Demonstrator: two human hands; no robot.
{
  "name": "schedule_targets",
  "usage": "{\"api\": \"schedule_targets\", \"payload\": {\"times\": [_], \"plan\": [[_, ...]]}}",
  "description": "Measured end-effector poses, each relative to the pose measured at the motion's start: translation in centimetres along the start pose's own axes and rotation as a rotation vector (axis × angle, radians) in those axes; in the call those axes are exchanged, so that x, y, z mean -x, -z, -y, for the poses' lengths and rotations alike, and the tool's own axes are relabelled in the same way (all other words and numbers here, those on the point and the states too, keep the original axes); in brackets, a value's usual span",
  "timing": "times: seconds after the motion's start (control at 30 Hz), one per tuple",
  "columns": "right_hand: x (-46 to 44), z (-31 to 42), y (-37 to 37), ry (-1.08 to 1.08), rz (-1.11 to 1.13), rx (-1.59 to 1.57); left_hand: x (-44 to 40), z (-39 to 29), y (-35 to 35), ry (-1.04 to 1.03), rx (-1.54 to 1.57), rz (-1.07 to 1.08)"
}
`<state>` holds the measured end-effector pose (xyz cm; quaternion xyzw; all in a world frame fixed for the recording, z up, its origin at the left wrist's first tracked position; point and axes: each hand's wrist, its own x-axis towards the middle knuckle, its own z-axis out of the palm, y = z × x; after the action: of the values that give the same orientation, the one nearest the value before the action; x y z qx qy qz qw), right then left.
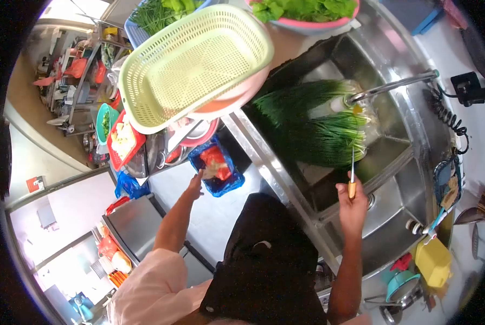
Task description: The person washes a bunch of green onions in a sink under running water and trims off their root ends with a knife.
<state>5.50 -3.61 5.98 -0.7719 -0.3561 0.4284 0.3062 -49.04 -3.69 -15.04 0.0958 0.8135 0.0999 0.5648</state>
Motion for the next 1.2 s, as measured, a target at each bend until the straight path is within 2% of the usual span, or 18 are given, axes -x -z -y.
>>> {"api": "schedule_targets", "payload": {"times": [0.07, 0.17, 0.23, 0.27, 0.3, 0.33, 0.4, 0.47, 0.53, 0.57, 0.6, 0.77, 0.83, 0.93, 1.03, 1.13, 1.2], "plan": [[0.1, -0.4, 0.2, 0.039, -0.016, -0.008, -2.2, 0.6, 1.7, 0.144, -0.1, 0.025], [0.2, -1.9, 0.9, 0.028, -0.037, -0.093, -1.8, 0.6, 1.7, -0.179, 0.047, 0.035], [0.4, -3.6, 1.0, 0.011, -0.063, -0.167, 0.8, -1.2, -0.2, -0.436, -0.079, -0.12], [0.4, -4.1, 1.2, 0.181, -0.073, -0.11, 2.9, -2.6, -2.5, -0.572, -0.141, -0.174], [0.6, -3.9, 1.3, 0.115, -0.103, -0.105, 8.1, -5.2, -5.5, -0.729, -0.16, -0.176], [0.5, -4.8, 1.3, 0.064, -0.18, -0.236, 13.1, -8.7, -11.3, -0.9, -0.184, -0.109], [0.2, -5.1, 0.9, -0.019, -0.246, -0.472, 17.5, -10.7, -17.4, -1.181, -0.159, 0.147], [-0.2, -5.4, 0.9, -0.044, -0.278, -0.507, 21.8, -13.8, -24.0, -1.357, -0.226, 0.359], [-0.6, -3.8, 1.1, -0.179, -0.317, -0.534, 24.4, -17.5, -31.9, -1.319, -0.38, 0.531], [-0.7, -3.0, 1.3, -0.248, -0.332, -0.546, 24.1, -18.6, -36.0, -1.304, -0.362, 0.582], [-0.9, -2.7, 1.4, -0.255, -0.35, -0.561, 21.5, -19.1, -40.4, -1.501, -0.423, 0.548], [-2.1, -1.7, 1.4, -0.339, -0.416, -0.6, 11.7, -22.7, -58.1, -1.27, -0.863, 0.287], [-2.6, -2.0, 1.2, -0.408, -0.42, -0.625, 6.2, -22.6, -63.4, -1.537, -0.816, 0.116], [-3.4, -1.7, 1.4, -0.501, -0.414, -0.636, 6.8, -24.0, -64.9, -1.342, -1.153, 0.211], [-4.1, -2.8, 1.2, -0.538, -0.4, -0.614, 7.1, -23.8, -65.0, -1.149, -1.388, 0.199], [-5.0, -2.5, 1.8, -0.567, -0.383, -0.651, 7.1, -22.9, -64.2, -1.193, -1.431, 0.123], [-5.6, -2.5, 2.2, -0.563, -0.376, -0.658, 6.5, -23.6, -64.4, -1.142, -1.541, 0.224]]}}
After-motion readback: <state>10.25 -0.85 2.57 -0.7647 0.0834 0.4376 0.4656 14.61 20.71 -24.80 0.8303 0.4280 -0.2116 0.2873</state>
